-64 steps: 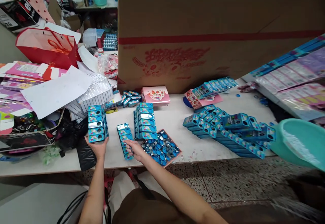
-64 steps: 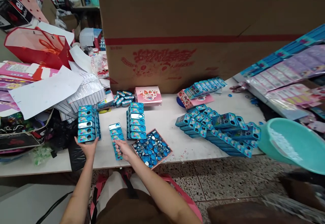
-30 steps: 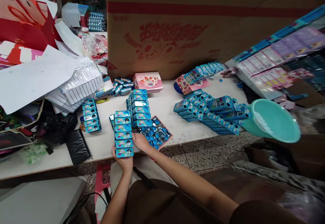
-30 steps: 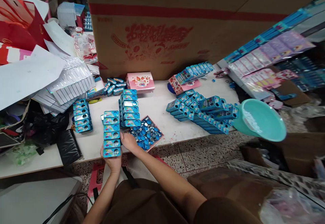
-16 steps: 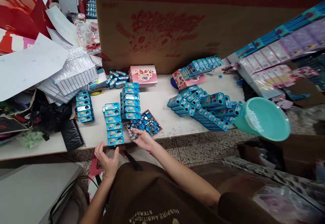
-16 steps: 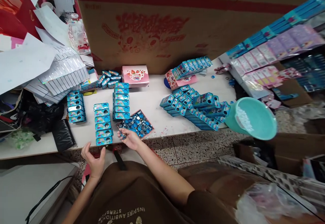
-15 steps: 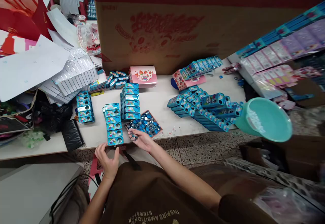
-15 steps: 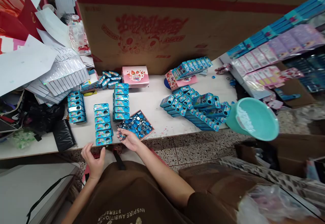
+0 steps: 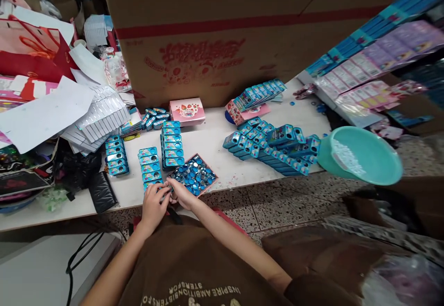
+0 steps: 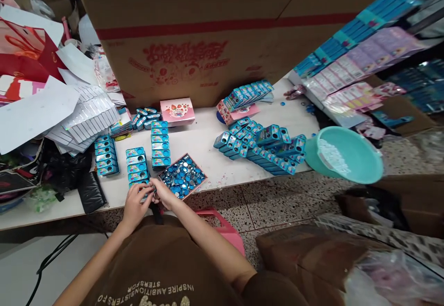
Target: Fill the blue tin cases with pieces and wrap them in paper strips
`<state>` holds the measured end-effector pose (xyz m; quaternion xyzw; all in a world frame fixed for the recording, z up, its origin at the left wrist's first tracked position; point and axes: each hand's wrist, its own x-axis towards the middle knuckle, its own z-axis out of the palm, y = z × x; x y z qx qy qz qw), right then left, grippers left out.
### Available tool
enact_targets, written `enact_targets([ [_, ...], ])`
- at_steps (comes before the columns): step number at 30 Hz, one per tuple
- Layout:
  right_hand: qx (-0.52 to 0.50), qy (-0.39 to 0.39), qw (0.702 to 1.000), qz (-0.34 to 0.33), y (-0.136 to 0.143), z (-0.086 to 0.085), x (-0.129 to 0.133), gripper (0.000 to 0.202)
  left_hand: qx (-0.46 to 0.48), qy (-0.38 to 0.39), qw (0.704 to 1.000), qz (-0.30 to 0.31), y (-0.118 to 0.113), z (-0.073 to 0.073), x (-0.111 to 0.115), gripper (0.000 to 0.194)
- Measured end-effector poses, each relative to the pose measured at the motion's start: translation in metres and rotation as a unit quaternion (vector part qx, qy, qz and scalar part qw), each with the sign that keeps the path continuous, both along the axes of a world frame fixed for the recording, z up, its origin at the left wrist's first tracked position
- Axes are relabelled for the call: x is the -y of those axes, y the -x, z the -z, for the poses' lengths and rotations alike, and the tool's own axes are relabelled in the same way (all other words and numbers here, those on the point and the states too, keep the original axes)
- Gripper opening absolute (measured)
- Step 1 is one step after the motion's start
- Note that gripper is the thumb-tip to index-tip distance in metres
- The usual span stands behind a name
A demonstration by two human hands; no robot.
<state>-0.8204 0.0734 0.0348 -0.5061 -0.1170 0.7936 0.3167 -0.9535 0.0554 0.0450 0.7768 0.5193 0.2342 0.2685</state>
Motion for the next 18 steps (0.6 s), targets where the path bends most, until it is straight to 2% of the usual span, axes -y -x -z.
enact_targets([
  [3,-0.073,-0.002,0.997,-0.029,-0.004,-0.002,0.0,0.013,-0.027,-0.011,0.997,0.068,0.008,-0.003,-0.009,0.02],
  [5,-0.112,-0.011,0.993,-0.028,-0.005,-0.005,-0.001,0.012,-0.057,-0.018,0.992,0.107,0.012,-0.005,-0.017,0.022],
  [7,-0.128,-0.016,0.991,-0.02,-0.004,-0.007,-0.004,0.015,-0.09,-0.024,0.988,0.121,0.013,-0.005,-0.027,0.023],
  [13,-0.03,-0.065,0.997,-0.004,0.002,-0.012,-0.013,0.026,-0.14,0.03,0.977,0.161,0.006,-0.003,-0.053,0.015],
  [15,-0.041,-0.06,0.997,-0.005,-0.001,-0.013,-0.014,0.034,-0.092,0.048,0.986,0.134,0.006,-0.006,-0.063,0.015],
  [18,-0.043,-0.038,0.998,0.022,-0.007,-0.011,-0.013,0.043,-0.008,0.059,0.998,-0.001,0.012,-0.006,-0.088,0.017],
])
